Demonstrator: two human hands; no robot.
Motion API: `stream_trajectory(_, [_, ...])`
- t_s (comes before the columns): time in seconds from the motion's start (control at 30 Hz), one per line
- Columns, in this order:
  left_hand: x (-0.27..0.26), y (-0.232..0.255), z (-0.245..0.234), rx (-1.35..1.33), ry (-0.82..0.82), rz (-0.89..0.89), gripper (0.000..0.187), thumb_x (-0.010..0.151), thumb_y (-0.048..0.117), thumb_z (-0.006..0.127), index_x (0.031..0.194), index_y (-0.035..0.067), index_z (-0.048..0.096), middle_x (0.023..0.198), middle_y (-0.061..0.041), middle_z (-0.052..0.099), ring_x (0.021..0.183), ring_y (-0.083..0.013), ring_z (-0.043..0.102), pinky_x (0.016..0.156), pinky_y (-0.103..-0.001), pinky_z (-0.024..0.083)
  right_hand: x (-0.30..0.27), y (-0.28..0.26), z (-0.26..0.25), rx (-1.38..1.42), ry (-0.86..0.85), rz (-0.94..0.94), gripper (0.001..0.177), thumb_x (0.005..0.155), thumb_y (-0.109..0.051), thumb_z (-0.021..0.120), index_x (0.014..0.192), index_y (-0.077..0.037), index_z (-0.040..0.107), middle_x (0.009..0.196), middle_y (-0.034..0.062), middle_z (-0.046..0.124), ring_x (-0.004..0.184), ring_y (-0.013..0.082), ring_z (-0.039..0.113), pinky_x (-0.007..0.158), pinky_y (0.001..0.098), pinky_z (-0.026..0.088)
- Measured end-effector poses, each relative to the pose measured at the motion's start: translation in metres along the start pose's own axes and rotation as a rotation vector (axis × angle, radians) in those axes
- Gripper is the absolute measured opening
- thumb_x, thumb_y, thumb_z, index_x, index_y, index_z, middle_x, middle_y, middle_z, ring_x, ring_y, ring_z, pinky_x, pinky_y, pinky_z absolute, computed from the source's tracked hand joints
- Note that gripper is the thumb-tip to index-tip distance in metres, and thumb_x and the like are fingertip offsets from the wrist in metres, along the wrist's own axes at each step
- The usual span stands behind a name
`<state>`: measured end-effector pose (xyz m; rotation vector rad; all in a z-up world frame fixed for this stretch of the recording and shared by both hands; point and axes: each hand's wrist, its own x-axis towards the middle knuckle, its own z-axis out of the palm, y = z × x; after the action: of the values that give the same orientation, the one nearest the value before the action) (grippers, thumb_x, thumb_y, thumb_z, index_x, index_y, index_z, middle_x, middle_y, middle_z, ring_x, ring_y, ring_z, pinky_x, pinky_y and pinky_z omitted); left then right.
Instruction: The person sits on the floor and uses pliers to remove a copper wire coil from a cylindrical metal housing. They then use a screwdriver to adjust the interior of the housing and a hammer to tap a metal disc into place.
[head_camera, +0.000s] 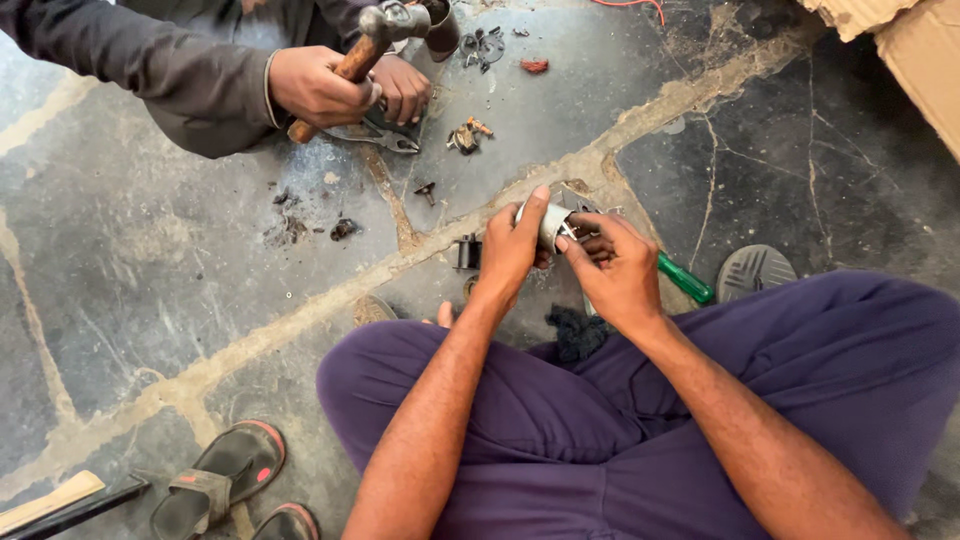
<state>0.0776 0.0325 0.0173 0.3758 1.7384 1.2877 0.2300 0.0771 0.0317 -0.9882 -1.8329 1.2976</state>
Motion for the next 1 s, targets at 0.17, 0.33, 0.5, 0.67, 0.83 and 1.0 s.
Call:
stream_trajectory(0.17, [0.002,-0.002,0.001,0.021,-0.015,0.013,0.056,0.095,0.055,0.061,0.097,-0.001,0.068,0.071,-0.006,0.065,0.054,-0.0119,0.061,0.047,-0.028,0.052,0.002,0.001,-0.003,0.042,0.005,0.089,0.03,0.09,-0.01,0.08,0.116,0.0,0.068,0.087,0.007,0.078,0.075,0.0086,0.073,0.06,0.022,0.053])
stream_trajectory(0.33, [0.003,-0.003,-0.003,-0.046,-0.006,-0.026,0.057,0.097,0.056,0.058,0.097,0.0,0.067,0.071,-0.005,0.064,0.055,-0.0118,0.06,0.049,-0.028,0.053,0.002,-0.003,-0.006,0.001,0.016,-0.005,0.027,0.09,-0.007,0.078,0.115,0.0,0.069,0.088,0.0075,0.076,0.076,0.0079,0.072,0.061,0.0223,0.052])
stream_trajectory(0.5, [0.005,-0.002,-0.005,-0.12,-0.026,-0.037,0.056,0.099,0.055,0.053,0.101,0.001,0.067,0.071,-0.004,0.062,0.055,-0.0117,0.059,0.048,-0.028,0.051,0.001,0.002,-0.006,0.224,0.016,0.022,0.025,0.096,-0.004,0.073,0.118,0.005,0.065,0.102,0.0103,0.075,0.083,0.0116,0.073,0.07,0.0241,0.058])
stream_trajectory(0.67, [0.002,-0.003,0.001,-0.014,-0.048,0.085,0.052,0.099,0.048,0.057,0.115,-0.001,0.065,0.081,-0.008,0.067,0.059,-0.0125,0.061,0.05,-0.028,0.053,0.005,0.014,-0.003,0.481,-0.003,0.297,0.025,0.096,-0.003,0.068,0.119,0.007,0.063,0.1,0.0152,0.073,0.08,0.0173,0.075,0.071,0.0288,0.064])
stream_trajectory(0.83, [0.003,-0.007,0.003,-0.056,-0.073,0.106,0.051,0.1,0.045,0.058,0.12,-0.002,0.063,0.086,-0.01,0.068,0.062,-0.0142,0.063,0.053,-0.028,0.054,0.006,0.02,-0.008,0.615,0.026,0.398,0.025,0.098,-0.005,0.067,0.119,0.008,0.065,0.097,0.0155,0.073,0.077,0.0179,0.074,0.068,0.0293,0.064])
stream_trajectory(1.0, [0.008,-0.007,-0.001,-0.111,-0.063,0.064,0.05,0.101,0.045,0.055,0.117,-0.002,0.061,0.086,-0.01,0.068,0.063,-0.0148,0.065,0.054,-0.029,0.056,0.007,0.02,-0.01,0.603,0.033,0.365,0.025,0.098,-0.006,0.067,0.119,0.009,0.065,0.097,0.0154,0.074,0.075,0.0169,0.073,0.066,0.0281,0.062])
